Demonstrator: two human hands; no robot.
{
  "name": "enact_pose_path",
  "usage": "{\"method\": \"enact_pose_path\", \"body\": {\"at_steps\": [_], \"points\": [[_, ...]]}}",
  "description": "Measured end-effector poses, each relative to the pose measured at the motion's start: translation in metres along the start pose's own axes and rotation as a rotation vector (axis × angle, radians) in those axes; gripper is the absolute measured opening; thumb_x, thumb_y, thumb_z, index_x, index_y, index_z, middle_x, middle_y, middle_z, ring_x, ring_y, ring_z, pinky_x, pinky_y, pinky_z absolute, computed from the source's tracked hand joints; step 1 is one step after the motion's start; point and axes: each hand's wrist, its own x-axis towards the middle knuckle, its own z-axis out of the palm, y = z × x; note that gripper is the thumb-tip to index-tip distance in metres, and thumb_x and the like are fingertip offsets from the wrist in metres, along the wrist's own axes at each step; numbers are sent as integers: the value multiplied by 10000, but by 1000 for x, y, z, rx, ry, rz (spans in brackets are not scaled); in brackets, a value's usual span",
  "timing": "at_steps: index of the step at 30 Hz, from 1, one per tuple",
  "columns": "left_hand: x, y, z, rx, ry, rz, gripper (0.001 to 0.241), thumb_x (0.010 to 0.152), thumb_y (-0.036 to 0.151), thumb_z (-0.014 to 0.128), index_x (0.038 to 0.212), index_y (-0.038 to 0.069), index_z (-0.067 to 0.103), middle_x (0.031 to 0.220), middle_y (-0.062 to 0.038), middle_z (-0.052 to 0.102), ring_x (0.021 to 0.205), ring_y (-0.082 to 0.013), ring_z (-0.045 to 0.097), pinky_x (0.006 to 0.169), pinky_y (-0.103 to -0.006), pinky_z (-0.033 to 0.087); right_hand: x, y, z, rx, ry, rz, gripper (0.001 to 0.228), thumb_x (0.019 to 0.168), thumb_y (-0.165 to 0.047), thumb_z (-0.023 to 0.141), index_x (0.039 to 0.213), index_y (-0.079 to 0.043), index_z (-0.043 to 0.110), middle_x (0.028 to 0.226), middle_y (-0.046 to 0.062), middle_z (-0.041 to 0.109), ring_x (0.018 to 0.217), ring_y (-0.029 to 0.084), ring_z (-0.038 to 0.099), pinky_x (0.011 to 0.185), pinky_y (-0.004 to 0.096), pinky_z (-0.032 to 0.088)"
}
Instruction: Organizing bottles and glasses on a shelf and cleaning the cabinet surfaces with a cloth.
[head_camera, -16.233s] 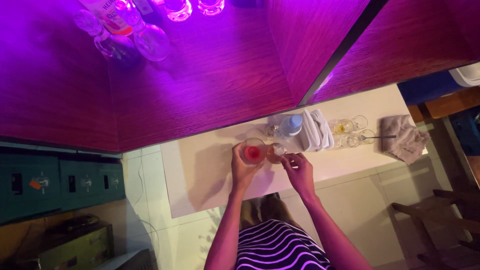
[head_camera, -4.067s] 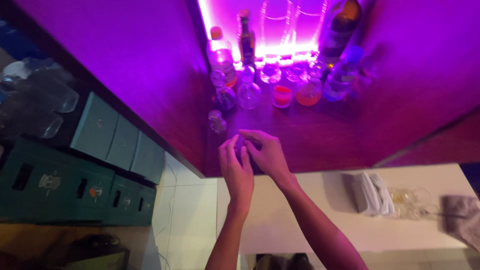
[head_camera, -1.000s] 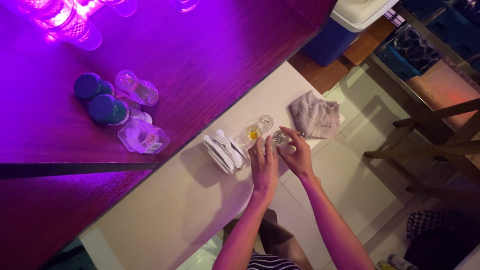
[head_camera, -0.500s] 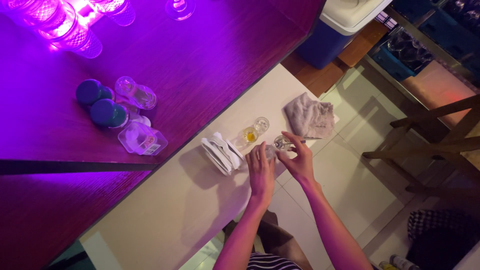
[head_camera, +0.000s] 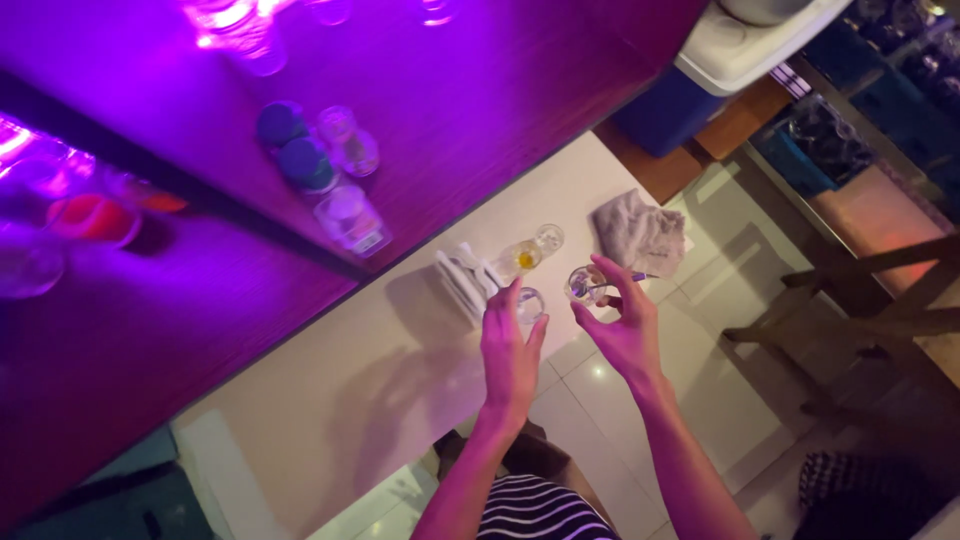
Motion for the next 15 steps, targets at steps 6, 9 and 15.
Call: {"method": "enact_pose_path", "body": {"at_steps": [6,9,15], "points": [[-11,21,-74,-32,112,-40,669,868,47,769,1474,73,485,1335,-195,589,1194,-367,636,989,-437,539,-12,-64,22,-81,-88,-99,718,795,-44,821,1453,-138,551,1260,88,718,1120,162,692,810,289,577],[-22,24,-111,-10,178,-35,702,852,39,768,1491,81,482,1315,-183,597,1199,-352,632,1004,-433,540,-19,-99,40,-45,-166,-159,752,787,-54,823,1473,-132,525,1260,83,716,1141,168,696,812,282,579],[-46,24,-184,120,357,-17,730,850,33,771,1511,51,461,1327,-196,588,1237,-366,590,1040,-454,511,-34,-153,89,-30,-303,-279,768,771,-55,838,1470,-131,529,1252,83,711,1086,166,694,759,283,571]]}}
